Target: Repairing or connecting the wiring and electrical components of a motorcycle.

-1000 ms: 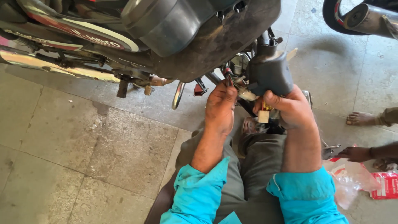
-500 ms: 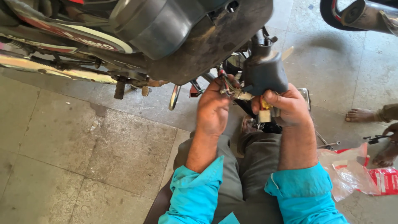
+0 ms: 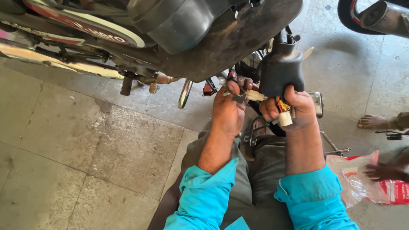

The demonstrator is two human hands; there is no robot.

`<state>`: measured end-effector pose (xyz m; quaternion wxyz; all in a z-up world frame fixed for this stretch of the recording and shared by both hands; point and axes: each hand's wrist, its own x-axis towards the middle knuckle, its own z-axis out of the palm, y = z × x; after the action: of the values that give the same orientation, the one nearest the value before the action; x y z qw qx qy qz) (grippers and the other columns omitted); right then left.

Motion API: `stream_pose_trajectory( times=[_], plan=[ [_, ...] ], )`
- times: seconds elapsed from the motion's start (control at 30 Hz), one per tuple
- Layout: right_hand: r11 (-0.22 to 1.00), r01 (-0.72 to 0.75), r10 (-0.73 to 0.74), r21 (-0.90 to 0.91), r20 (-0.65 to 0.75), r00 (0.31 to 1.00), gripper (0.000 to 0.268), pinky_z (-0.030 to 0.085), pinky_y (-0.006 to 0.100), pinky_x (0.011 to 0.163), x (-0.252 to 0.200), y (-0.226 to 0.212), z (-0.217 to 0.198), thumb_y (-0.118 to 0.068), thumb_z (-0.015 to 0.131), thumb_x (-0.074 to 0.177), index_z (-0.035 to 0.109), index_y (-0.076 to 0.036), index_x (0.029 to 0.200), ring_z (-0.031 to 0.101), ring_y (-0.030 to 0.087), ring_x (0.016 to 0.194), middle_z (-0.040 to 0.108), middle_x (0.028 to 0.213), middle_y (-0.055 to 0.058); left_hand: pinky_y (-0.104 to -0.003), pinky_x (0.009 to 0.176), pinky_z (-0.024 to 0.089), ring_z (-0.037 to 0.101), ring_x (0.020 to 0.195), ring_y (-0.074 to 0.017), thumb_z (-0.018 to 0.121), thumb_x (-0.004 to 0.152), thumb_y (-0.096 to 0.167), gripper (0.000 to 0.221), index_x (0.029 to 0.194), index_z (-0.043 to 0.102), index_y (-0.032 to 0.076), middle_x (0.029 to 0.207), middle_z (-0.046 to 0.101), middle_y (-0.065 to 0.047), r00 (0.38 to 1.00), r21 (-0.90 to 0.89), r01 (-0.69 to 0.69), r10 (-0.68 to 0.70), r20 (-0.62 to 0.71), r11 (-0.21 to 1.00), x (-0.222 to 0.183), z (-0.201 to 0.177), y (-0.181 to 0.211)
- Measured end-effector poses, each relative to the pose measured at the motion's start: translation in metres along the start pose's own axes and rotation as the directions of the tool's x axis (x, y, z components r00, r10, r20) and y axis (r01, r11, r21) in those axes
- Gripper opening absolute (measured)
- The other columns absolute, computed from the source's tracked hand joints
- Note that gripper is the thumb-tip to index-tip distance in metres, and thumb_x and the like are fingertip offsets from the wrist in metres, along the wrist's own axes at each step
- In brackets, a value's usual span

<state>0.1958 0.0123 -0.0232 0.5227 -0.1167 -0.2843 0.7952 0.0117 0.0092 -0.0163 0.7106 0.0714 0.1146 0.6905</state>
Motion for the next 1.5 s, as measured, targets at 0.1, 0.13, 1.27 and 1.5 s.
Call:
stream_pose_trajectory(
  times=[0.1, 0.13, 1.27, 1.5],
  plan=[
    [0.998, -0.016, 0.016, -0.054, 0.001, 1.0, 0.054, 0.052, 0.046, 0.072, -0.001, -0.002, -0.003, -0.037, 0.058, 0.112, 0.061, 0.017, 0.107, 0.064, 0.037, 0.068, 0.066, 0.077, 0.025, -0.042, 0.109, 0.048, 0.059, 0.114, -0.0225, 0.077, 0.1, 0.01, 0.024, 0.118, 0.062, 0.005, 0.112, 0.061, -0.006, 0.984, 0.15, -0.002, -0.025, 0.175, 0.989, -0.002, -0.004, 0.01],
    [0.998, -0.014, 0.014, -0.057, -0.004, 1.0, 0.054, 0.052, 0.046, 0.072, -0.004, -0.002, -0.006, -0.037, 0.058, 0.112, 0.061, 0.017, 0.107, 0.064, 0.037, 0.068, 0.066, 0.077, 0.025, -0.042, 0.109, 0.048, 0.059, 0.114, -0.0225, 0.077, 0.1, 0.01, 0.024, 0.118, 0.062, 0.005, 0.112, 0.061, -0.006, 0.984, 0.146, 0.004, -0.03, 0.175, 0.989, -0.002, -0.001, 0.014],
    [0.704, -0.187, -0.012, -0.685, -0.275, 0.961, 0.041, 0.054, 0.028, 0.089, -0.014, -0.052, 0.075, 0.002, 0.074, 0.086, 0.066, 0.009, 0.125, 0.065, 0.012, 0.101, 0.072, 0.112, 0.008, -0.039, 0.122, 0.04, 0.06, 0.127, -0.0207, 0.073, 0.09, -0.003, 0.07, 0.154, 0.045, -0.007, 0.133, 0.066, -0.01, 0.971, 0.312, 0.085, -0.149, 0.186, 0.946, -0.013, 0.028, 0.033],
    [0.579, -0.256, -0.023, -0.774, -0.329, 0.944, 0.029, 0.05, 0.022, 0.078, -0.019, -0.054, 0.062, 0.008, 0.065, 0.088, 0.075, 0.005, 0.115, 0.06, 0.005, 0.088, 0.071, 0.1, 0.0, -0.036, 0.115, 0.045, 0.062, 0.119, -0.0192, 0.072, 0.092, -0.005, 0.067, 0.154, 0.046, -0.007, 0.126, 0.067, -0.01, 0.977, 0.334, 0.068, -0.131, 0.169, 0.94, -0.011, 0.022, 0.031]
  ],
)
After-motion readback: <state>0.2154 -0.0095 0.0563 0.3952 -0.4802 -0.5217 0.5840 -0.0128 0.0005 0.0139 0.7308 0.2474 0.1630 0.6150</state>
